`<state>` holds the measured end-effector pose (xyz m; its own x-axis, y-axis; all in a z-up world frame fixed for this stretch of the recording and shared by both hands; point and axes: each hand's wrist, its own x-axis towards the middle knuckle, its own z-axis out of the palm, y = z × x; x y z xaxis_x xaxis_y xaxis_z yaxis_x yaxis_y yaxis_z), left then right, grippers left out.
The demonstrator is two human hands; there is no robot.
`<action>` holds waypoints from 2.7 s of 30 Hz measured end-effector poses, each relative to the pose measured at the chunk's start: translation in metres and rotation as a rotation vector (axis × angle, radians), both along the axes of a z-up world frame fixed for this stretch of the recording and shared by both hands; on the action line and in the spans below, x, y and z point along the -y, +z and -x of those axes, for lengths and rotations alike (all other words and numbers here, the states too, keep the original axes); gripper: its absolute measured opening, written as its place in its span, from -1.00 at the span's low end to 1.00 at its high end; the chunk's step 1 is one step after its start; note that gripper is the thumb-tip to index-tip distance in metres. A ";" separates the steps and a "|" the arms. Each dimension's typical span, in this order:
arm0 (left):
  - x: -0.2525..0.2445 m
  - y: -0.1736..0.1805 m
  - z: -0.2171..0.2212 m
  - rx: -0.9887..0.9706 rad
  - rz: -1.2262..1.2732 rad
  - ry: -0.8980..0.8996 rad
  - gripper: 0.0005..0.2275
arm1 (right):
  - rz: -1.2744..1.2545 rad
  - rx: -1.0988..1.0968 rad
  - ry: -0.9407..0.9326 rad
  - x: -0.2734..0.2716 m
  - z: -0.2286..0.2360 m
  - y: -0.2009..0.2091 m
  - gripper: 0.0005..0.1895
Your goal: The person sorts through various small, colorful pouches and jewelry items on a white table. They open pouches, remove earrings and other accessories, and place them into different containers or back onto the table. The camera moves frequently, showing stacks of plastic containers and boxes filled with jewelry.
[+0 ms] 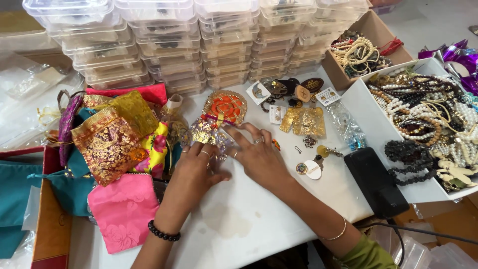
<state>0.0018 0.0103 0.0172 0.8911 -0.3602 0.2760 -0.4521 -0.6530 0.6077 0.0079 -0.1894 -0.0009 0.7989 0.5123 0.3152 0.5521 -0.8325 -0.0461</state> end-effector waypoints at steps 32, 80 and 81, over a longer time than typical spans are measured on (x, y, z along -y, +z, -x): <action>-0.106 0.026 -0.006 0.580 0.114 0.731 -0.79 | -0.309 0.048 -0.341 0.097 -0.050 -0.013 -0.68; 0.021 -0.049 -0.051 -0.673 0.983 -0.098 -0.80 | -1.127 -0.698 -0.231 0.052 -0.037 -0.012 -0.62; 0.019 -0.049 -0.051 -0.642 0.982 -0.140 -0.82 | -1.081 -0.623 -0.264 0.050 -0.034 -0.006 -0.65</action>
<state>0.0524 -0.0088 -0.0317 0.9371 -0.3491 0.0049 0.0887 0.2517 0.9637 0.0422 -0.2393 -0.0070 0.9994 0.0346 0.0075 0.0172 -0.2901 -0.9568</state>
